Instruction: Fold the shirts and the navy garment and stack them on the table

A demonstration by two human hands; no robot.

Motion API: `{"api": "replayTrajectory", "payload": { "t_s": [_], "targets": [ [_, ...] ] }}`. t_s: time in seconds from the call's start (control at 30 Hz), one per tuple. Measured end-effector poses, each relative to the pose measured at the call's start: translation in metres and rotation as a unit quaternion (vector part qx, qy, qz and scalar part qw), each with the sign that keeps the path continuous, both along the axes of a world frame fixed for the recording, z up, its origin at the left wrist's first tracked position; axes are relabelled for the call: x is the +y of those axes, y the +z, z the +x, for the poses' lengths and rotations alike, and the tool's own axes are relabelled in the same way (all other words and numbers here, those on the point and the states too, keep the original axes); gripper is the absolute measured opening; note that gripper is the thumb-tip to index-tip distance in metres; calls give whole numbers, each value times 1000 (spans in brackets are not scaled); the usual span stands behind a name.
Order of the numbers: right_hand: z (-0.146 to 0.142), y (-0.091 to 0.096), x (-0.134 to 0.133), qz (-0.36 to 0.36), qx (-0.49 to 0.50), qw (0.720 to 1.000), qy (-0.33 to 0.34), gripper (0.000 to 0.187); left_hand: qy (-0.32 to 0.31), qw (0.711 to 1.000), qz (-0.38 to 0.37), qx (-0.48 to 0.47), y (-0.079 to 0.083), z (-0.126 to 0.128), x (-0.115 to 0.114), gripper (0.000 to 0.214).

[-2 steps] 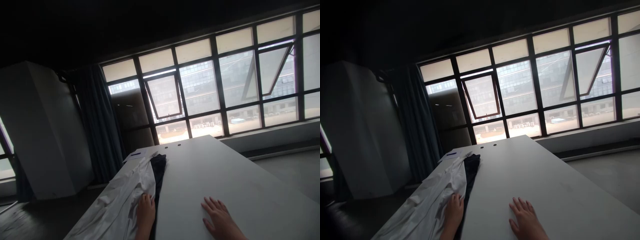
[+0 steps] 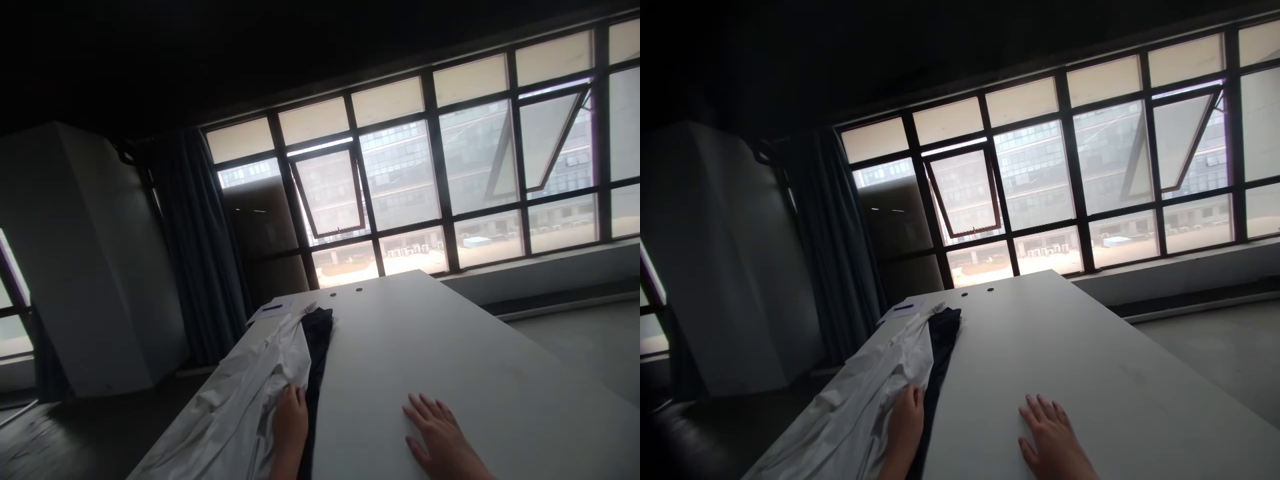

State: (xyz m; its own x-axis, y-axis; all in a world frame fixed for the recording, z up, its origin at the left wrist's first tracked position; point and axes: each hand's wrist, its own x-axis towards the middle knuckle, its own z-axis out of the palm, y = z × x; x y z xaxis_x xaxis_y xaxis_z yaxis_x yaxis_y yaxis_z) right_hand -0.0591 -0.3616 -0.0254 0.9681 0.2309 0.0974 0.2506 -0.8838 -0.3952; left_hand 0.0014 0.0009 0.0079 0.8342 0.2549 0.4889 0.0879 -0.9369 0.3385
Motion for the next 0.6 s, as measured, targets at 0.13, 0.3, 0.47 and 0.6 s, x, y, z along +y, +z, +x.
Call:
{"api": "replayTrajectory", "payload": {
  "t_s": [0.13, 0.3, 0.47, 0.6],
  "targets": [
    [2, -6, -1, 20, -11, 1000, 3, 60, -3, 996, -51, -73, 21, 0, -4, 31],
    [5, -12, -1, 33, -26, 999, 5, 58, -50, 984, -73, -152, 52, -14, -28, 31],
    [7, -18, 1, 65, -45, 997, -7, 55, -230, 950, -24, -208, 75, -50, -85, 32],
    [11, -26, -2, 164, -100, 981, -38, 50, -414, 903, 46, -103, 55, -76, -145, 28]
  ]
}}
